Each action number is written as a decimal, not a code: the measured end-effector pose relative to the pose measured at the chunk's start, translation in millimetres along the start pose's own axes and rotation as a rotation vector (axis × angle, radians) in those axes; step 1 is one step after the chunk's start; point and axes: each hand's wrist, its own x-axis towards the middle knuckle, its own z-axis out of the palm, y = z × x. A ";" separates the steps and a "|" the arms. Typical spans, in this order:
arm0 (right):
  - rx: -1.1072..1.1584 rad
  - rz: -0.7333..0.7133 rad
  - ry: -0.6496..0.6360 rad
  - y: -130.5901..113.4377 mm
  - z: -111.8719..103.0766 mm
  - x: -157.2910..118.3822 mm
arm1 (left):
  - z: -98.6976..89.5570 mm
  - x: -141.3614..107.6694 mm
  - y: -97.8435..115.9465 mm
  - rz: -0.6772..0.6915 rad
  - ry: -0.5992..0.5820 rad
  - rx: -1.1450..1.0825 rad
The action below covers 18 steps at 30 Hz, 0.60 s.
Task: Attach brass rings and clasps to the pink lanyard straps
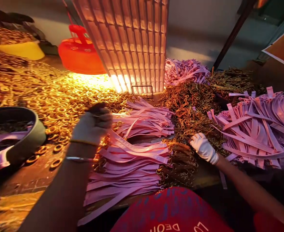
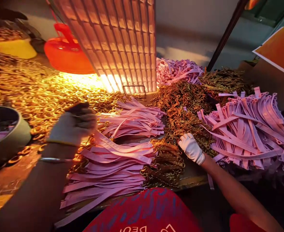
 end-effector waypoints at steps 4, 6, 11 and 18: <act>0.049 0.047 0.137 12.4 3.0 -6.7 | -3.9 -7.5 -60.7 -0.110 -0.019 0.013; 0.125 0.074 0.225 16.5 0.4 -5.9 | -4.5 -11.0 -93.0 -0.198 -0.043 0.019; 0.790 0.114 0.415 -9.0 -23.4 19.9 | -11.2 -19.8 -126.2 -0.335 -0.108 0.058; 1.237 0.060 0.360 -67.8 -69.2 91.2 | -12.4 -21.1 -120.8 -0.307 -0.106 0.056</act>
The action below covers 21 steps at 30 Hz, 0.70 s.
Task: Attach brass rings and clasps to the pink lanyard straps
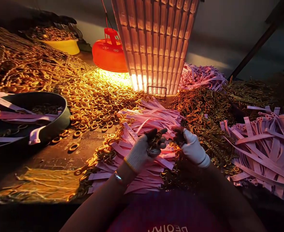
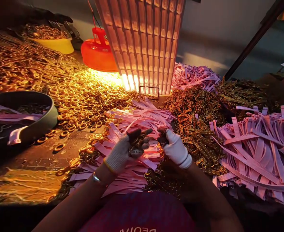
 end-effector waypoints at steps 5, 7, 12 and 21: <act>0.134 -0.015 -0.076 -11.1 17.0 38.5 | 2.3 7.4 -1.0 -0.021 0.101 0.023; 0.195 -0.015 -0.177 -10.6 21.5 47.4 | -0.4 13.0 -2.0 -0.014 0.124 0.024; 0.347 0.120 -0.159 -4.5 28.7 53.2 | -10.8 22.0 0.3 -0.050 0.077 -0.063; 0.361 0.192 0.115 0.3 21.3 46.7 | -4.4 26.7 3.1 -0.041 0.045 -0.020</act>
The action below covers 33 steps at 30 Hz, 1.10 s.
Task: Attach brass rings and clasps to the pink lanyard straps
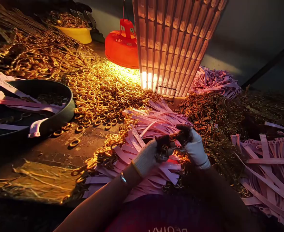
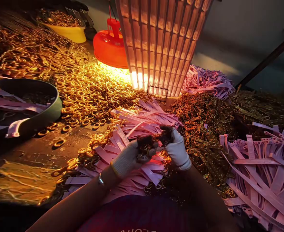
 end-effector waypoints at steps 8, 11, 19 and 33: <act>-0.072 -0.053 -0.015 2.4 6.4 -8.2 | 0.9 6.2 -13.1 0.256 0.084 0.087; 0.042 -0.013 0.079 2.0 1.6 -4.3 | 1.2 0.5 -12.1 0.408 0.103 0.125; 0.122 -0.004 0.144 -3.3 0.5 -6.4 | -7.1 -11.9 -2.4 0.150 -0.077 -0.076; -0.534 -0.347 0.060 10.4 16.4 -46.2 | -8.8 -11.0 -35.0 0.538 -0.019 0.384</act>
